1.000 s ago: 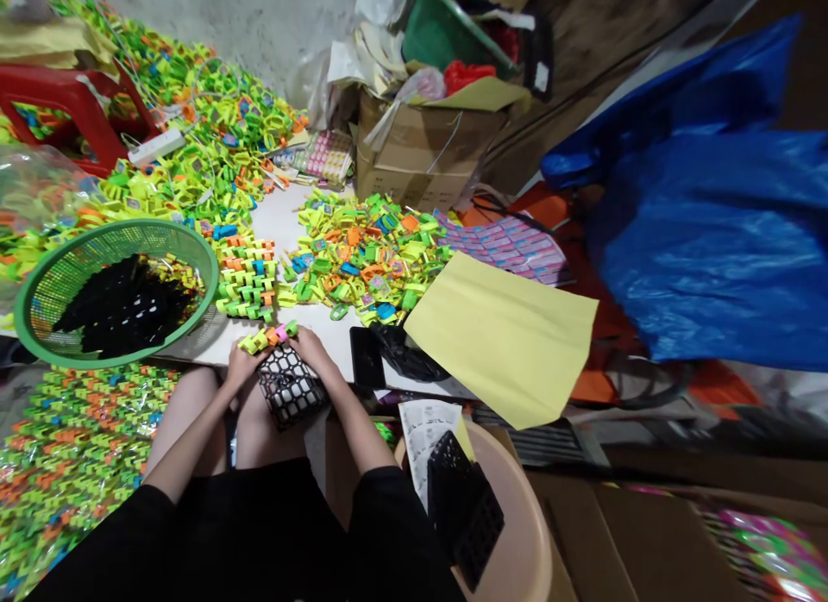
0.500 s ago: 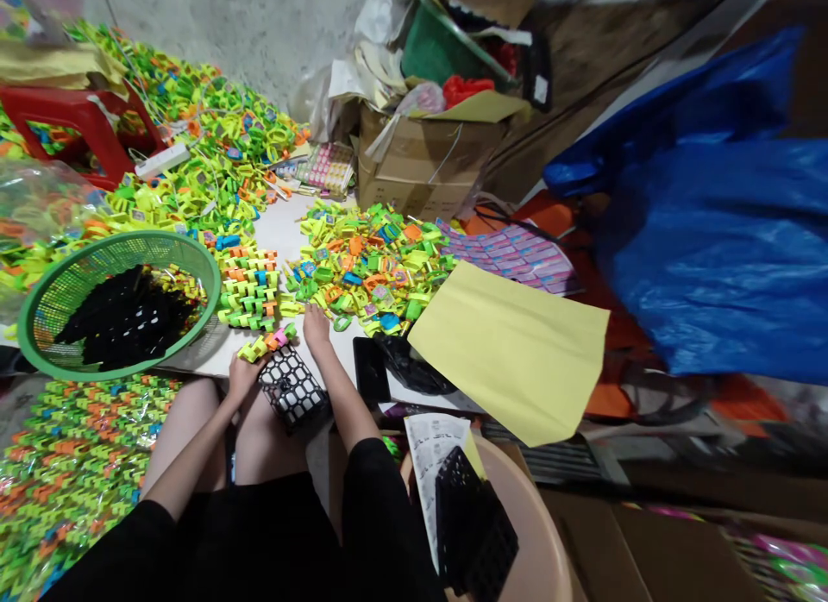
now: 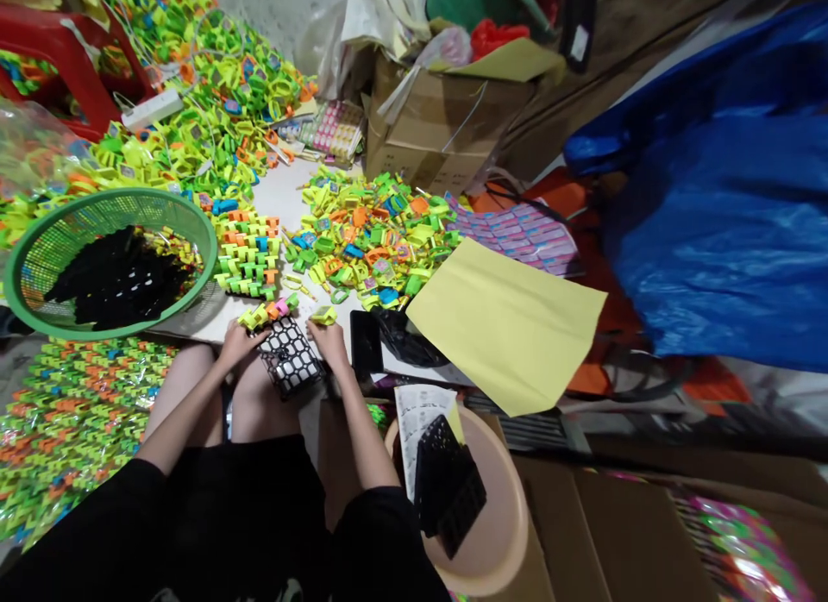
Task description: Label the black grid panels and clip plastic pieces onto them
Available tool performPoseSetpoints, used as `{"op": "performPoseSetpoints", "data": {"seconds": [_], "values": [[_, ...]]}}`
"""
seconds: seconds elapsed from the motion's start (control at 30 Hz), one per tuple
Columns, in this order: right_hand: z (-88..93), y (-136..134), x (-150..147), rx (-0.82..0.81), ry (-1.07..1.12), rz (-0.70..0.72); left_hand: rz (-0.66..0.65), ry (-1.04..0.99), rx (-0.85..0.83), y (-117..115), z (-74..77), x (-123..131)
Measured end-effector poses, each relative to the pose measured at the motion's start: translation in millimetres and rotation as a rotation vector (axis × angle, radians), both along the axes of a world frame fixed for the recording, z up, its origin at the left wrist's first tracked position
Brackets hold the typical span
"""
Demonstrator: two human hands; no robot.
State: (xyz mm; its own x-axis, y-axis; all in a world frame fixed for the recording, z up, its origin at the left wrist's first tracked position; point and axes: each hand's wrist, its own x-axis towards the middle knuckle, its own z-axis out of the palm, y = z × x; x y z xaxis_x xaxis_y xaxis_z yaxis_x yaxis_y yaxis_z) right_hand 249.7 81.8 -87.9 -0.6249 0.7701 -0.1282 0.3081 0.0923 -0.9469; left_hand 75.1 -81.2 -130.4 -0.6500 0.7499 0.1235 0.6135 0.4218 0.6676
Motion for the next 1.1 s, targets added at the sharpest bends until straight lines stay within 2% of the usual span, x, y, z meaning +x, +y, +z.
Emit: {"op": "performPoseSetpoints", "data": {"seconds": [0.07, 0.13, 0.3, 0.5, 0.83, 1.1], "values": [[-4.4, -22.4, -0.4, -0.140, 0.109, 0.053, -0.070, -0.019, 0.016, -3.6, -1.1, -2.9], [-6.7, -43.4, -5.8, -0.178, 0.144, 0.125, -0.102, -0.029, 0.028, -5.4, -1.6, -5.0], [-8.4, -72.9, -28.7, -0.060, 0.131, 0.209, -0.123, -0.055, 0.028, -9.0, -0.2, -8.9], [-13.2, -76.8, -38.4, -0.002, 0.121, 0.274, -0.202, -0.023, 0.033, -22.8, 0.7, -15.6], [-10.7, -71.7, -44.7, 0.222, 0.046, 0.413, -0.191, -0.022, 0.019, -24.6, -0.2, -14.5], [-1.0, -69.8, -57.3, 0.346, -0.122, 0.509, -0.182, -0.022, -0.018, -24.2, -2.4, -14.5]]}}
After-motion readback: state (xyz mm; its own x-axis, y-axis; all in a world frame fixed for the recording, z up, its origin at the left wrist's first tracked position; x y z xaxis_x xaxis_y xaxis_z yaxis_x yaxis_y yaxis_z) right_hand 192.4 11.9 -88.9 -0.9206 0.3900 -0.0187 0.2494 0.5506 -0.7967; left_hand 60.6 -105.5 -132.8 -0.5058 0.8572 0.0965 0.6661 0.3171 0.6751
